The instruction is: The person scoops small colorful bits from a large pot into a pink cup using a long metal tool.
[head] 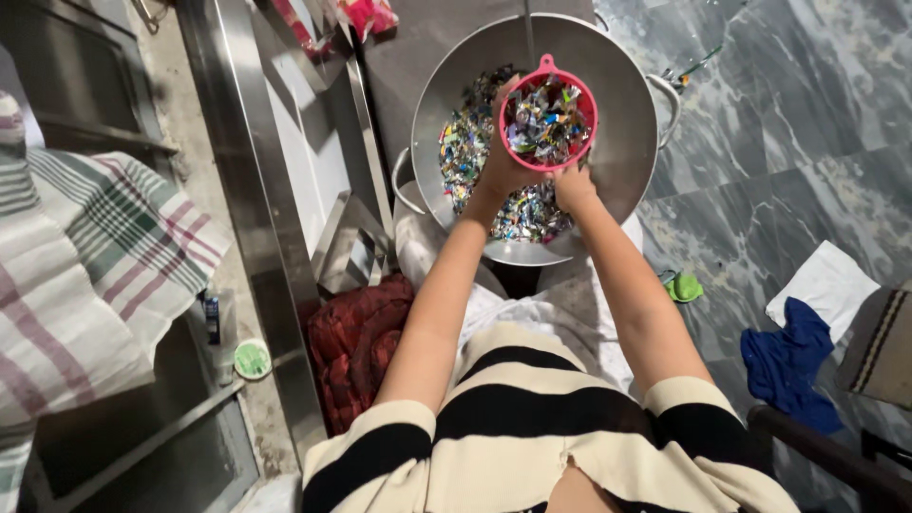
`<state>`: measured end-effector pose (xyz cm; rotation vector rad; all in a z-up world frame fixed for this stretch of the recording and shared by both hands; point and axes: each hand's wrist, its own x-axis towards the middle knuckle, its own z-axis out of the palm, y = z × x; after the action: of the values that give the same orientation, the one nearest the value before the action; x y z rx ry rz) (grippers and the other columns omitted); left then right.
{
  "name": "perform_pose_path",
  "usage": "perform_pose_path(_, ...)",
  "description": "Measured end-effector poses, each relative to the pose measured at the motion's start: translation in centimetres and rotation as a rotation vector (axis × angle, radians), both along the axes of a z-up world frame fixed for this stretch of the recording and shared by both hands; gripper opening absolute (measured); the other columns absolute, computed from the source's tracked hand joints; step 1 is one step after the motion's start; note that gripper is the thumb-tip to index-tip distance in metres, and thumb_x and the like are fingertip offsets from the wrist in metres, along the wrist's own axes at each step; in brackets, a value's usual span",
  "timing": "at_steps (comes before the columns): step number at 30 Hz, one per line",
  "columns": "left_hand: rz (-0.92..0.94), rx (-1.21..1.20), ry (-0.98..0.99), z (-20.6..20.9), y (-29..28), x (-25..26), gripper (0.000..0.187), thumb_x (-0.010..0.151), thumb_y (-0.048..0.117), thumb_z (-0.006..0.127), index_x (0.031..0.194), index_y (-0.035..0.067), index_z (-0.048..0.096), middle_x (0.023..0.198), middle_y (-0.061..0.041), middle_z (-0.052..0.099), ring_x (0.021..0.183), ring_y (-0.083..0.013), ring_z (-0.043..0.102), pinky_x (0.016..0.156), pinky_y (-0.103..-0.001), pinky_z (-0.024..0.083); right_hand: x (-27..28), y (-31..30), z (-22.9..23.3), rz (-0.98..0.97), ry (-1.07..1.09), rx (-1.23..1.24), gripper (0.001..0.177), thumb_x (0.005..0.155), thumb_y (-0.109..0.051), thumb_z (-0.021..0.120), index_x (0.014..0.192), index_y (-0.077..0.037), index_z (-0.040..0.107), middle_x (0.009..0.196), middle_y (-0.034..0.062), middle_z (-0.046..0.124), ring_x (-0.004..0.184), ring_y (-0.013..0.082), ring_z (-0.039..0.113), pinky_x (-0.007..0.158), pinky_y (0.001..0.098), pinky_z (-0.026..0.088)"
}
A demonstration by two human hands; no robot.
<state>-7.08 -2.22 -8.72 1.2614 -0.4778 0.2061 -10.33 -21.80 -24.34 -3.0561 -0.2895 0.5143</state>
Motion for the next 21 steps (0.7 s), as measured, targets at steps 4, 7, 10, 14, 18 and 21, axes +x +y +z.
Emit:
perform_pose_path(4,0.014,0.039,-0.061,-0.8,0.5,-0.5,0.142,0.056,0.048,0.101,0.164,0.008,0.018,0.164,-0.01,0.032,0.152,-0.0259,0.036,0.13,-0.04,0.03,0.8,-1.7,-0.3,0.015,0.117,0.307,0.057,0.075,0.0,0.065,0.131,-0.01,0.063,0.128,0.0262,0.061,0.114,0.0465,0.062,0.095,0.0509,0.052)
perform_pose_path(7,-0.012,0.021,-0.083,-0.7,1.0,-0.9,0.144,0.054,0.045,0.103,0.164,0.009,0.018,0.164,-0.01,0.031,0.154,-0.0263,0.035,0.132,-0.041,0.029,1.6,-2.8,2.5,-0.026,0.24,0.33,0.046,0.072,-0.002,0.076,0.117,-0.006,0.072,0.108,0.0205,0.073,0.099,0.0373,0.07,0.085,0.0446,0.056)
perform_pose_path(10,-0.055,-0.012,-0.078,0.3,1.1,-1.2,0.14,0.055,0.04,0.103,0.164,0.009,0.019,0.163,-0.01,0.034,0.154,-0.0263,0.037,0.132,-0.042,0.031,1.9,-5.1,7.5,-0.327,0.259,0.682,0.05,0.072,0.0,0.079,0.12,-0.006,0.067,0.098,0.0111,0.074,0.086,0.0233,0.071,0.076,0.0374,0.058)
perform_pose_path(14,-0.088,0.004,-0.048,1.8,1.3,-1.6,0.133,0.062,0.028,0.102,0.164,0.01,0.019,0.16,-0.011,0.042,0.147,-0.0252,0.043,0.127,-0.039,0.035,1.6,-5.4,20.3,-0.371,0.042,1.064,0.05,0.079,0.007,0.073,0.126,-0.009,0.065,0.102,0.0047,0.071,0.089,0.0157,0.067,0.076,0.0318,0.056)
perform_pose_path(18,-0.143,-0.098,-0.041,2.4,1.2,-1.4,0.134,0.06,0.025,0.101,0.164,0.011,0.019,0.16,-0.01,0.043,0.151,-0.026,0.044,0.127,-0.039,0.036,-0.1,-3.2,33.9,-0.304,-0.116,1.143,0.041,0.087,0.007,0.075,0.124,-0.008,0.064,0.112,0.0028,0.074,0.104,0.0128,0.072,0.083,0.0289,0.058)
perform_pose_path(21,-0.083,-0.079,-0.058,2.3,1.2,-1.0,0.134,0.06,0.022,0.102,0.164,0.011,0.018,0.159,-0.01,0.04,0.151,-0.0258,0.042,0.131,-0.041,0.035,-0.6,-0.1,39.4,-0.179,-0.175,1.096,0.043,0.089,0.006,0.079,0.126,-0.007,0.062,0.12,0.0061,0.068,0.106,0.0154,0.065,0.088,0.0315,0.056)
